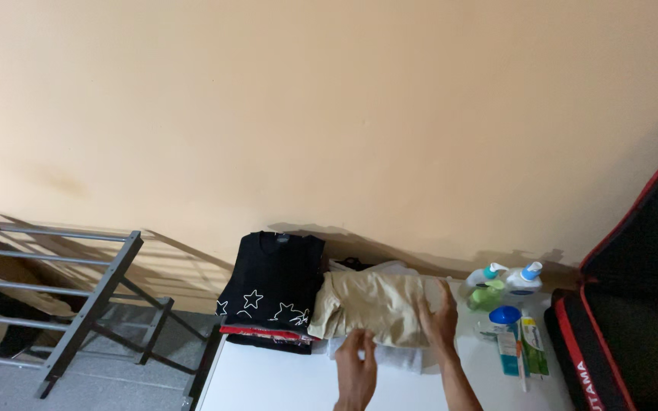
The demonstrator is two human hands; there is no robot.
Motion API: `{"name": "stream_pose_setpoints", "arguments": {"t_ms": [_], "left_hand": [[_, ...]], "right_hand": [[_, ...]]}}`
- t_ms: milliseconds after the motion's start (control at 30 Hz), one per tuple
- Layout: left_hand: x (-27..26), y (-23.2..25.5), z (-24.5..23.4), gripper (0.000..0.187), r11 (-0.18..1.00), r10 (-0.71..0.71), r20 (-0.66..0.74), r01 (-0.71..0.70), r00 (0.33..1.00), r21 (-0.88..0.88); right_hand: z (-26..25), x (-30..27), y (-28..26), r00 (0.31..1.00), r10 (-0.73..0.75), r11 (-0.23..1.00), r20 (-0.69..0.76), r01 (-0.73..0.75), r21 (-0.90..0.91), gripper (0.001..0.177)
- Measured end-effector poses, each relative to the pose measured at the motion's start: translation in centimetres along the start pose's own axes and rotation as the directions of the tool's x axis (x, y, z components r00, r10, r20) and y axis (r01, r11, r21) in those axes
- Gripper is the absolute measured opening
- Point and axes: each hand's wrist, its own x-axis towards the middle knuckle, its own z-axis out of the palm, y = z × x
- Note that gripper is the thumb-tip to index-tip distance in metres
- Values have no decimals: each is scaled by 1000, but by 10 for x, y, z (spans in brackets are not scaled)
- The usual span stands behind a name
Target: The person unpacks a suitcase placed on a white cabinet, removing folded clothes and toiletries one by one. The person stacks the clothes on the cabinet surface and leaves the toiletries beside the suitcase. The suitcase is then closed.
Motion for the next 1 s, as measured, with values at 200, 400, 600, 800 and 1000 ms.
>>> {"name": "stream_pose_setpoints", "arguments": {"t_ms": [200, 400, 600, 800, 1000], "left_hand": [[97, 49, 17, 59, 482, 397, 405, -563, 823, 671], [95, -7, 4, 61, 323, 494, 412, -602, 765, 731], [103, -41, 6, 52, 508, 588, 203, -553, 783, 661], [114, -57, 1, 54, 502, 593, 188, -543, 783, 673], [118, -71, -9, 54, 488, 605, 262, -610, 752, 624]], "right_hand": [[50, -20, -36, 858, -428, 900, 284, 434, 45, 45], [76, -39, -12, 778, -461, 675, 426, 620, -401, 59], [77, -41, -14, 870, -343, 609, 355, 493, -621, 62], [47, -43, -29, 925, -162, 616, 345, 368, -696, 68], [26, -42, -16, 939, -129, 699, 320, 315, -642, 71]]}}
